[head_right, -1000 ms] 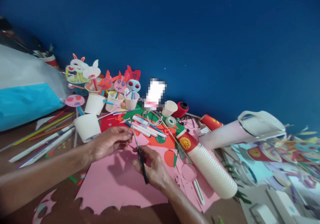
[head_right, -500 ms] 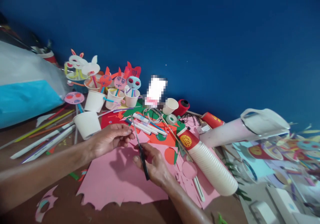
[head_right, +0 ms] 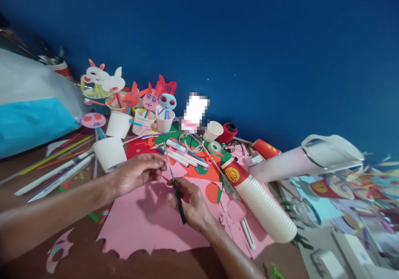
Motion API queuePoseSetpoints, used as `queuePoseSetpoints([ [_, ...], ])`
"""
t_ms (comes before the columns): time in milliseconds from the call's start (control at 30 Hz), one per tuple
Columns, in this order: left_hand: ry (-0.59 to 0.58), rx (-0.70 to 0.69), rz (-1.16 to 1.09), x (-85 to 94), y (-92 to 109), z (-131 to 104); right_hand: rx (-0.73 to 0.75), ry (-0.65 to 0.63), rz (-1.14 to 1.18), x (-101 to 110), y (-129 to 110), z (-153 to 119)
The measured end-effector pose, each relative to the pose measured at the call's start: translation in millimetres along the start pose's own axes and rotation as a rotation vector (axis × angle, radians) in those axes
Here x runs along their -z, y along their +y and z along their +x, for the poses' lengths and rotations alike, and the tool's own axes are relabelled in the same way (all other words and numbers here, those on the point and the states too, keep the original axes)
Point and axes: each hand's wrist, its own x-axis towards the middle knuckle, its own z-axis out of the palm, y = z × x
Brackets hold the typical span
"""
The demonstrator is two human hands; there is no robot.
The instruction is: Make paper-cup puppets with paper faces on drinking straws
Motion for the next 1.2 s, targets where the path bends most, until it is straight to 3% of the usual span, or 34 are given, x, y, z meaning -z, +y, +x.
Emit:
queuePoseSetpoints([
  [367, 0.089, -0.007, -0.025, -2.7, -3.3, 0.0, -0.018, -0.009, 0.008, -3.5, 1.8, 0.6],
  [1200, 0.102, 0.013, -0.157, -6.6, -7.5, -2.1, 0.000, -0.031, -0.055, -4.3, 5.2, -0.2],
])
